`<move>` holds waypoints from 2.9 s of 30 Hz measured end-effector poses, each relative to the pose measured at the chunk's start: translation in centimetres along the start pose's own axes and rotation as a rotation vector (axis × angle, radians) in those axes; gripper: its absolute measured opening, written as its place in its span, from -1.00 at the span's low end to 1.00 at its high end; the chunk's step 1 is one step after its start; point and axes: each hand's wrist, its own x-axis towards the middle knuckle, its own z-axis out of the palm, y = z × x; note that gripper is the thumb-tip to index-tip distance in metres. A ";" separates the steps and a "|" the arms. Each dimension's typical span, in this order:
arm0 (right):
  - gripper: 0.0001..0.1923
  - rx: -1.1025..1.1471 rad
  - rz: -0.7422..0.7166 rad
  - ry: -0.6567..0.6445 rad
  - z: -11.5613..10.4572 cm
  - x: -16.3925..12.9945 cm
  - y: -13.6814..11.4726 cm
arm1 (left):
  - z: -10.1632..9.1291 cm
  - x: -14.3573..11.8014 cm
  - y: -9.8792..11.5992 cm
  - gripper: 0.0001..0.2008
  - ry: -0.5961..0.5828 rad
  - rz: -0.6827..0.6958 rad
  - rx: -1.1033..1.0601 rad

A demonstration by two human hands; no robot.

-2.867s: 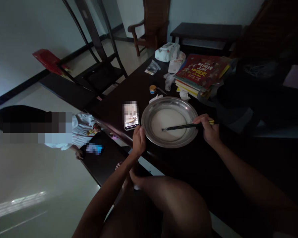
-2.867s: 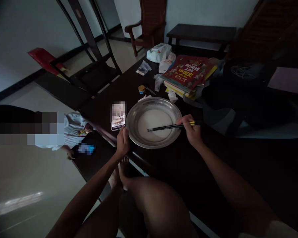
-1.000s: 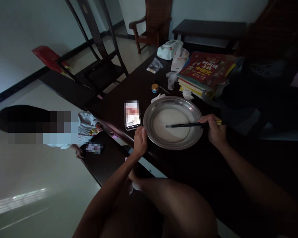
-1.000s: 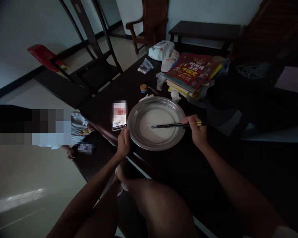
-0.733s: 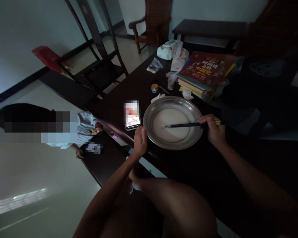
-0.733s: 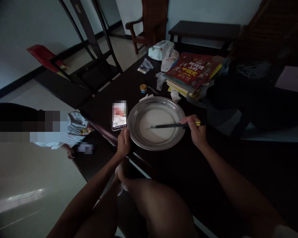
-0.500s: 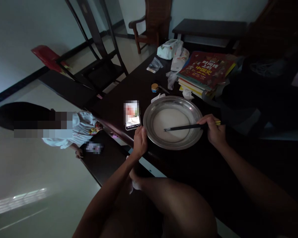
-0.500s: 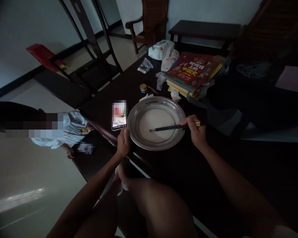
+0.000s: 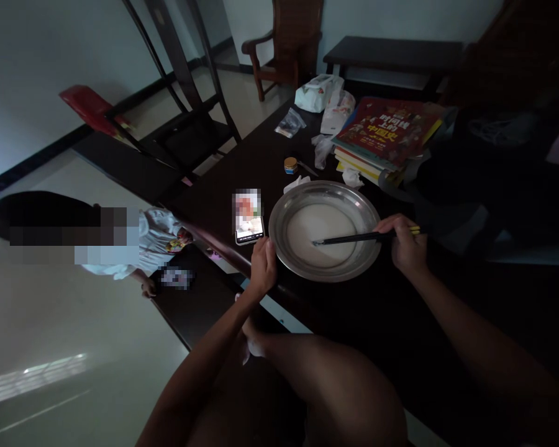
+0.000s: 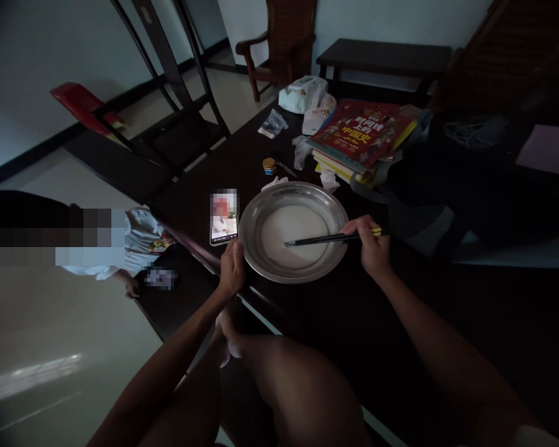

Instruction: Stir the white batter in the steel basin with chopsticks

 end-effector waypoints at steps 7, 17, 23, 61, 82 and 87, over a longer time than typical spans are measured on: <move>-0.54 -0.060 0.009 0.004 0.0 0.0 0.0 | 0.0 0.0 -0.1 -0.34 -0.007 -0.015 -0.020; -0.56 -0.011 -0.006 -0.008 -0.1 -0.1 0.2 | 0.1 -0.1 -0.2 -0.35 0.001 -0.019 -0.023; -0.56 -0.070 -0.022 -0.056 -0.2 -0.1 0.2 | 0.1 -0.1 -0.2 -0.35 0.004 -0.009 -0.007; -0.56 -0.042 0.004 0.004 -0.2 0.0 0.2 | 0.1 0.0 -0.1 -0.33 0.014 0.006 0.001; -0.55 -0.030 0.041 -0.041 -0.1 -0.1 0.1 | 0.2 0.1 -0.2 -0.33 0.004 -0.020 -0.014; -0.55 -0.054 0.039 -0.009 0.0 -0.1 0.1 | 0.2 0.0 -0.2 -0.34 0.008 -0.018 -0.012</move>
